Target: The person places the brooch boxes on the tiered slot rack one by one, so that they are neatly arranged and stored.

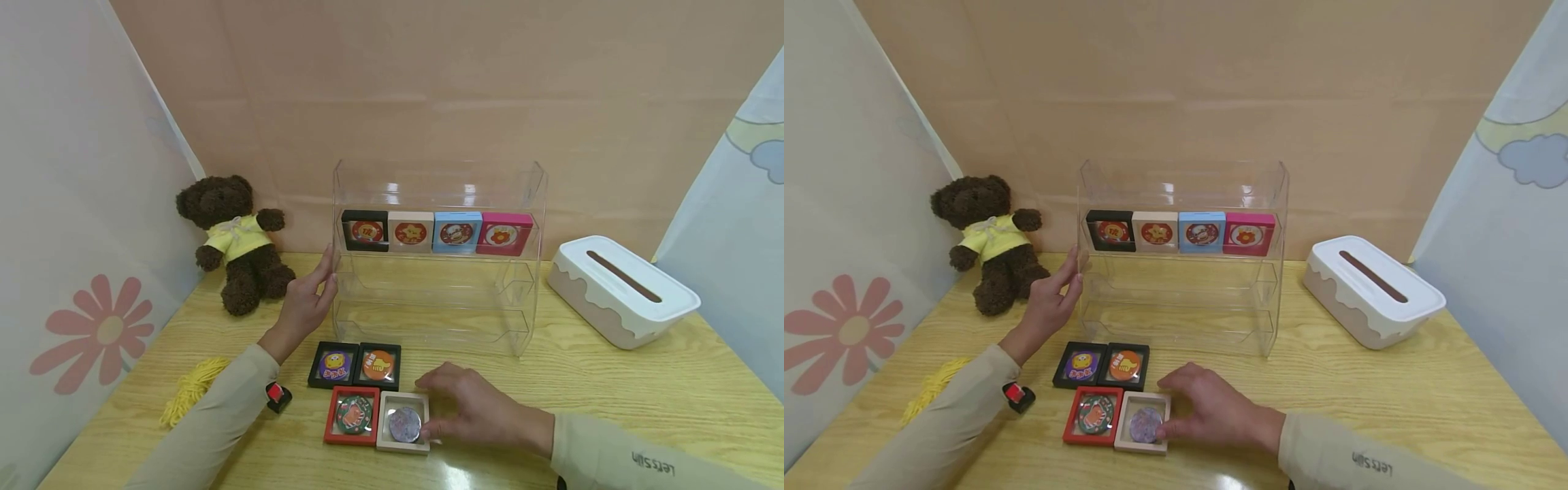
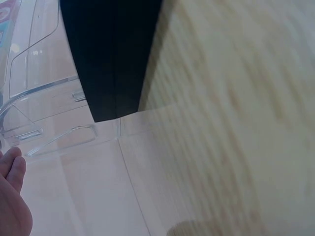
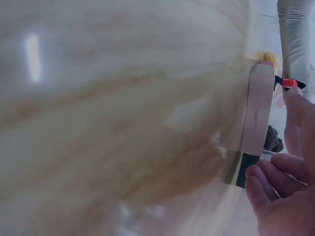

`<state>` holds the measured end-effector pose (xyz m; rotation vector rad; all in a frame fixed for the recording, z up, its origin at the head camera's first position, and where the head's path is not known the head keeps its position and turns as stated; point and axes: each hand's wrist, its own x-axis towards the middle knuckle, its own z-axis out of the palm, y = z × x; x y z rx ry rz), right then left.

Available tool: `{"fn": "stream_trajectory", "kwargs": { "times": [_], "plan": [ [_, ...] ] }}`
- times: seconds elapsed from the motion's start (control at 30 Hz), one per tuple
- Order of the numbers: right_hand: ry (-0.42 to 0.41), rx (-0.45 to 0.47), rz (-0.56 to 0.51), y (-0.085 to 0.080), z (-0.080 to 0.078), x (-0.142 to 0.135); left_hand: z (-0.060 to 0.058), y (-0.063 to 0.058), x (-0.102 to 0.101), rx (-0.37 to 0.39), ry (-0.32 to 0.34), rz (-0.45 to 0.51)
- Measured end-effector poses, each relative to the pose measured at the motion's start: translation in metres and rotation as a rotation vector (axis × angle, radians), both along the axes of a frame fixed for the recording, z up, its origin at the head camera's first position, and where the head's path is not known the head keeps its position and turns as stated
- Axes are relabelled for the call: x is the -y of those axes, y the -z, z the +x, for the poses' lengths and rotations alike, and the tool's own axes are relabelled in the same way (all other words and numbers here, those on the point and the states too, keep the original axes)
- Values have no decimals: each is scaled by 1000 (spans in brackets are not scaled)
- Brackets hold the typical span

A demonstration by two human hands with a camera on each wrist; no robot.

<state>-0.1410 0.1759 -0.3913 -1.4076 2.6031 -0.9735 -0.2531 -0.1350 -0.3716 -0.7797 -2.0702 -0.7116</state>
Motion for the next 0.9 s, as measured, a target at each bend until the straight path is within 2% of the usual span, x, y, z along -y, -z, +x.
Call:
{"fn": "stream_trajectory", "kwargs": {
  "times": [0.17, 0.37, 0.9],
  "plan": [
    [-12, -29, -22, 4, 2, 0, 0, 0, 0, 0, -2, 1],
    [7, -22, -13, 5, 4, 0, 0, 0, 1, -3, -1, 7],
    [63, 15, 74, 4, 5, 2, 0, 0, 1, -8, -9, -3]
  ]
}}
